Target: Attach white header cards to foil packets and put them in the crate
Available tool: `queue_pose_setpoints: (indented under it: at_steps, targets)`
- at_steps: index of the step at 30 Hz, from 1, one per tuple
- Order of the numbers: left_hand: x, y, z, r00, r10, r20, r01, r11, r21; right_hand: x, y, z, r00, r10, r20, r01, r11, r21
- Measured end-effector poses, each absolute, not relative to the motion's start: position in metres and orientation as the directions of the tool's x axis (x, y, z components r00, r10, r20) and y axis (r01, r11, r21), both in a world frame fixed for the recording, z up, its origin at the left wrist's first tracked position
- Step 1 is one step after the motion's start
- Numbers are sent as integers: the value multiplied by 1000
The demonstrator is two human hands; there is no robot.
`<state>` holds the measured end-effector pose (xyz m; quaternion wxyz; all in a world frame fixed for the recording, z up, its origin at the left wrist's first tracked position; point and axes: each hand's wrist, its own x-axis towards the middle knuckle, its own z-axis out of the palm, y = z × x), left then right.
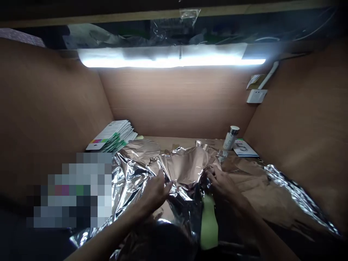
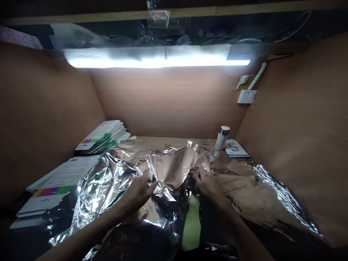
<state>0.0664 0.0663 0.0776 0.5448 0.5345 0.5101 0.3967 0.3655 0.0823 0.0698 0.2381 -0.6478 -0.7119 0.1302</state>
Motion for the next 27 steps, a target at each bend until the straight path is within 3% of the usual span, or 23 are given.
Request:
queue_pose_setpoints:
  at_steps: [1,2,3,4,6,9,12,15,18,20,23,25,27]
  targets:
    - [61,66,75,223,975,22,336,-98,937,365,84,72,-35,990,138,873,98,-478]
    - [58,67,71,340,931,135,540,-311,782,362,83,74,-21,993,119,897,72,-437]
    - [56,69,65,486,858,168,676,-491,549,360,81,75,2,993,122,927,44,-374]
    - [55,73,59,605,785,136,728,-614,306,357,78,73,30,990,137,954,13,-299]
    - [54,83,46,711,703,7,703,-711,-6,353,70,62,59,987,148,985,-34,-167]
    - [46,100,38,737,672,-74,650,-734,-197,364,61,37,37,999,24,995,-35,-89]
    - [32,109,48,715,696,-72,665,-708,-237,389,64,22,28,991,-134,996,-38,-78]
    - [24,94,63,685,727,-41,700,-673,-241,404,73,31,11,991,-132,993,-26,-115]
    - [30,54,68,664,747,-29,722,-651,-236,394,76,50,18,1000,-24,909,-26,-416]
    - [39,25,66,644,760,-85,731,-645,-221,377,76,58,-9,998,-66,797,-33,-603]
    - [49,0,63,707,692,-144,691,-720,-68,353,76,58,-133,966,-222,717,-60,-694]
    - [45,5,64,766,640,-56,642,-766,34,342,75,50,-185,951,-248,668,-63,-742]
    - [32,20,61,731,682,22,681,-731,35,336,70,39,-217,951,-223,593,-53,-804]
